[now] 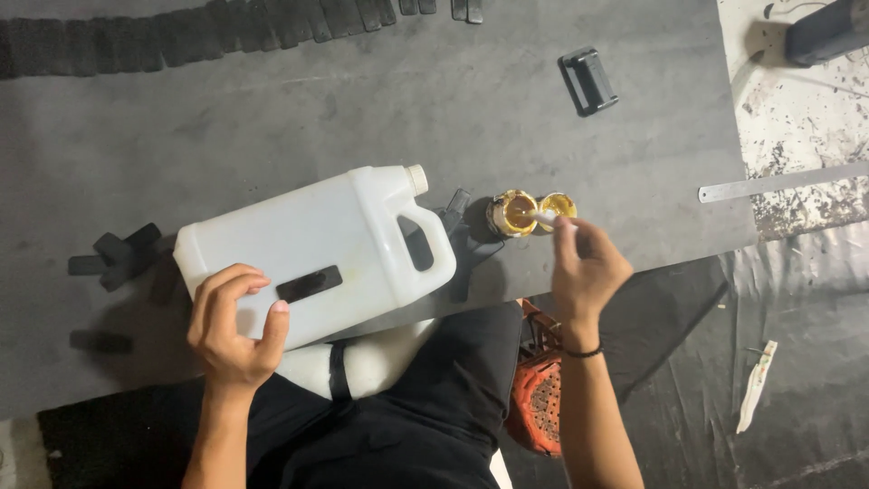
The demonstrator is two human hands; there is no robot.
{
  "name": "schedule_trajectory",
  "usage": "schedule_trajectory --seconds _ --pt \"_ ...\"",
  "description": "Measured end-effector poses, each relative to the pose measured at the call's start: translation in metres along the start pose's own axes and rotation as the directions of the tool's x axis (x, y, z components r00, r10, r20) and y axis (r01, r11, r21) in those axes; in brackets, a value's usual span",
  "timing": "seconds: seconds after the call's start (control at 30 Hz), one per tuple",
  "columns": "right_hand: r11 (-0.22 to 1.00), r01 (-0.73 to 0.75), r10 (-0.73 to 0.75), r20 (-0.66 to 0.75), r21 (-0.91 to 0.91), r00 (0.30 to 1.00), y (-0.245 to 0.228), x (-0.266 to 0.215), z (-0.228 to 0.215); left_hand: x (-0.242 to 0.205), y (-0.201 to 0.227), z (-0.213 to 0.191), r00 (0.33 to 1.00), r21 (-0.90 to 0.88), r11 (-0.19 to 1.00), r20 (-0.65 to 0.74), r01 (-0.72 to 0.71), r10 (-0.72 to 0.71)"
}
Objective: Applying adhesive to small black material strips using a manual applicator on a workshop table.
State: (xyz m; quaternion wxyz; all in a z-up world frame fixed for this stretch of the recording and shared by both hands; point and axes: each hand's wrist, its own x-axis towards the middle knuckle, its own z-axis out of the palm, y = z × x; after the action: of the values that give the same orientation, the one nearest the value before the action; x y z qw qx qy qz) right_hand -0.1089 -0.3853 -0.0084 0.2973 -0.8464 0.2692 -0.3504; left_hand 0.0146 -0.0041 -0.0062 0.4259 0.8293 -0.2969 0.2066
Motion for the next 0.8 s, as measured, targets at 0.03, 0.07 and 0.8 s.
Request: schedule_trajectory --seconds 0.03,0.07,0.8 --pt "0.997 -0.062 0.064 -0.042 0.046 0.997 -0.001 0.0 -0.003 0.0 0.0 0.0 1.0 -0.008 1.0 -0.005 -0.002 0.002" --pt "0.988 -0.121 0.129 -0.08 0.094 0.988 -0.001 0.001 -0.005 0.0 0.0 0.0 1.0 -0.016 1.0 -0.01 -0.004 0.004" --pt "0.931 -0.274 0.263 0.078 0.243 0.962 0.007 -0.01 0.014 -0.004 -0.001 -0.001 1.0 0.003 1.0 -0.012 -0.029 0.029"
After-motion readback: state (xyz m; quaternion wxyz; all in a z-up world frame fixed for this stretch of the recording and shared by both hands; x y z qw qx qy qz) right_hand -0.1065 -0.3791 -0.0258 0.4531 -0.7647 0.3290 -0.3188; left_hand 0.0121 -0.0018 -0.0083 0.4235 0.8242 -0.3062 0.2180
